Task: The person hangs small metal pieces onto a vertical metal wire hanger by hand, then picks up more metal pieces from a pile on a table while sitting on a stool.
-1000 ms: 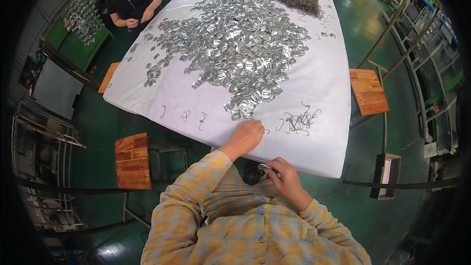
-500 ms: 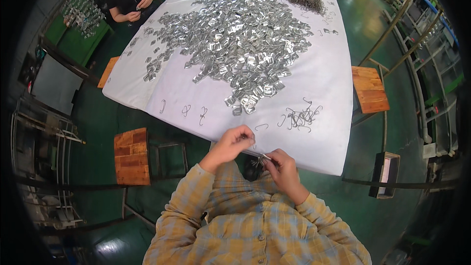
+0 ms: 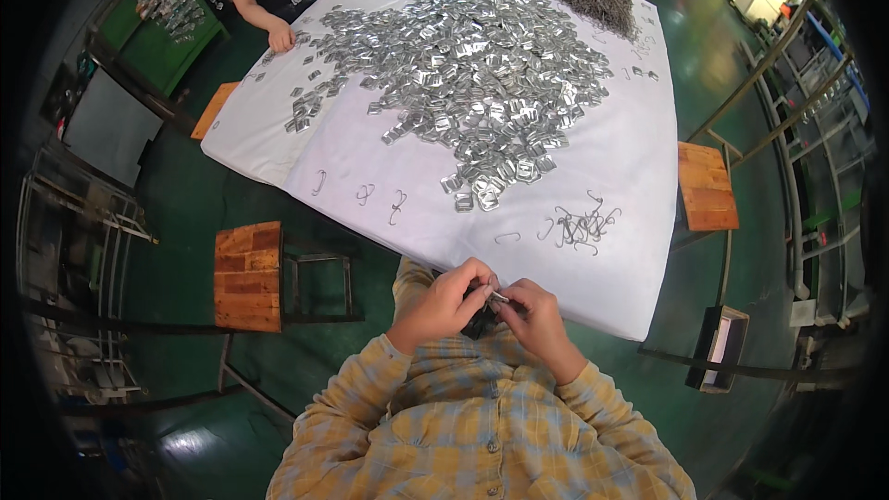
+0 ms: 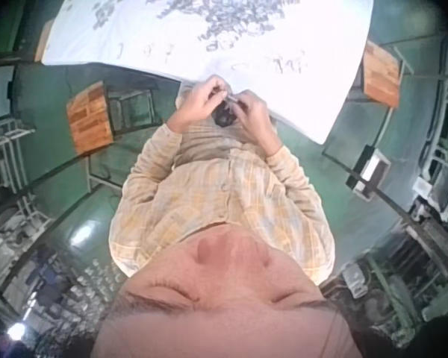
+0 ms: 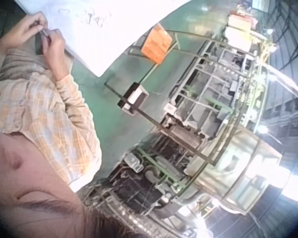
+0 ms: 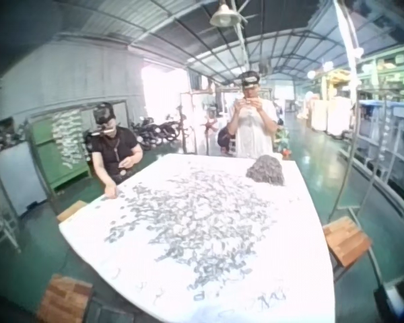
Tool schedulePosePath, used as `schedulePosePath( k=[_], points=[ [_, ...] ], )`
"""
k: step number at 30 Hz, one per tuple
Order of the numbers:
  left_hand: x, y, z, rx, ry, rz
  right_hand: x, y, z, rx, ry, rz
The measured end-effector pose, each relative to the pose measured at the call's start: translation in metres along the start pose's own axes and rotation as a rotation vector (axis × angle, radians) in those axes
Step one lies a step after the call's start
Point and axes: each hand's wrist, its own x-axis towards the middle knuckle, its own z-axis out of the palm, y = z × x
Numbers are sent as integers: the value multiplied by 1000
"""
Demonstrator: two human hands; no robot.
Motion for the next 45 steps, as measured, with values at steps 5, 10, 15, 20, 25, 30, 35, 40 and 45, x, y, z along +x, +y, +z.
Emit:
schedulePosePath(
  k=[5, 10, 15, 20, 25, 30, 35, 40, 45],
  points=[
    [-13, 1, 6, 64, 160, 150, 40, 16, -16, -94, 53, -3],
    [-17, 14, 9, 115, 93, 70, 107, 40, 15, -471, 287, -310],
    [-20, 10, 11, 103, 103, 105, 136, 55, 19, -716, 313, -374],
    [-22, 8, 9, 86, 127, 67, 130, 50, 2, -429, 303, -119],
    [-18, 0, 15, 58, 102, 74, 117, 52, -18, -209, 321, 72],
    [-12, 3, 19, 101, 101, 109, 92, 32, -37, 129, 238, 107],
    [-6, 5, 20, 210, 164, 156, 44, -4, -36, 451, -61, 268],
    [-2, 6, 27, 291, 194, 189, 20, -9, -29, 343, -119, 248],
    [-3, 6, 29, 462, 247, 281, 13, -12, -27, 182, -137, 258]
  ],
)
